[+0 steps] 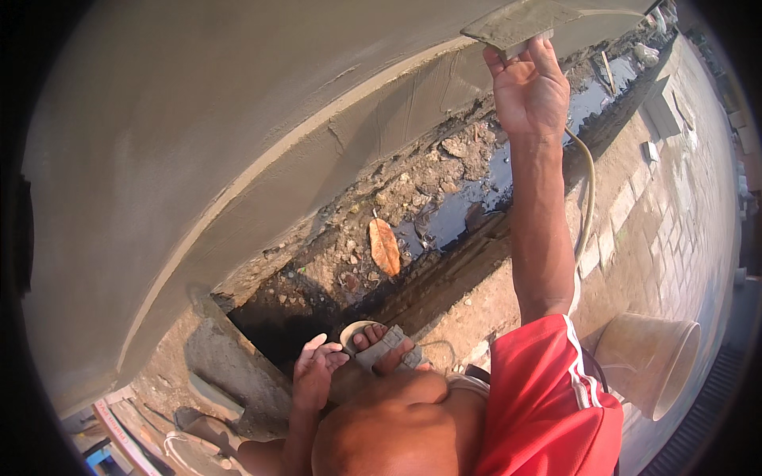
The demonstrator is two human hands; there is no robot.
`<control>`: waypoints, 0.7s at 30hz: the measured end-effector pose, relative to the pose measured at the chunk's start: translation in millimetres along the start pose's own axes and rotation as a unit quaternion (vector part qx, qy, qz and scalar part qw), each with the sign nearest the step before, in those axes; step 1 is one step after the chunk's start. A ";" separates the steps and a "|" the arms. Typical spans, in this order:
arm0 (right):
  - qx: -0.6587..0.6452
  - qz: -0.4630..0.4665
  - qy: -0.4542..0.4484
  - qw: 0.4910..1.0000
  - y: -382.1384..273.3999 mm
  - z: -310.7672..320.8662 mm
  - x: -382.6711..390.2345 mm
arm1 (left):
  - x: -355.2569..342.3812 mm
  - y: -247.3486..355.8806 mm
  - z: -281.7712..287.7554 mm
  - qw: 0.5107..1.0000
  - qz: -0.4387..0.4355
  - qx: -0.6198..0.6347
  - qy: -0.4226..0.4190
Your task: The person scoops wet cement from a bucket with a trowel and applies it to a wall, smoothing the surface with a flat tool. The person repeatedly adds and levels the cement along a horizontal section of the wall.
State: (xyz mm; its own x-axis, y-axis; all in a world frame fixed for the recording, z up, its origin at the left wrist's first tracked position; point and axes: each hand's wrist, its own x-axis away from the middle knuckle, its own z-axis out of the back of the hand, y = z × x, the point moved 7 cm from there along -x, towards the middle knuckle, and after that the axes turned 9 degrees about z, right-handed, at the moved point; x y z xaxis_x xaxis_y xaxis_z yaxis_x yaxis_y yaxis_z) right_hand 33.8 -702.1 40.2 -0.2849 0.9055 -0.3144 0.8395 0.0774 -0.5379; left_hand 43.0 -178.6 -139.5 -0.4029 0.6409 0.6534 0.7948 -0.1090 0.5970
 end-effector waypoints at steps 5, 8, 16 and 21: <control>-0.048 -0.099 -0.006 0.994 35.7 17.0 88.0 | 10.3 4.5 1.7 1.000 0.004 0.005 0.011; -0.037 -0.213 0.024 0.976 100.3 56.6 156.7 | 14.9 6.0 2.1 0.999 0.001 0.035 0.001; 0.018 -0.284 0.142 0.948 198.6 110.0 233.6 | 32.2 14.7 14.1 0.998 -0.032 0.048 0.004; 0.050 -0.281 0.171 0.943 213.4 94.7 229.4 | 41.1 16.6 15.7 0.999 -0.033 0.038 0.015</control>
State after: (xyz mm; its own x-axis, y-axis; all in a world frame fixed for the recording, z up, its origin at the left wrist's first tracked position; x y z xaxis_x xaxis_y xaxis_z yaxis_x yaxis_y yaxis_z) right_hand 103.7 -517.4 -220.7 -0.4910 0.8166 0.3034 0.5487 0.5604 -0.6204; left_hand 46.7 -142.2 -110.0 -0.4682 0.6219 0.6278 0.7977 -0.0081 0.6030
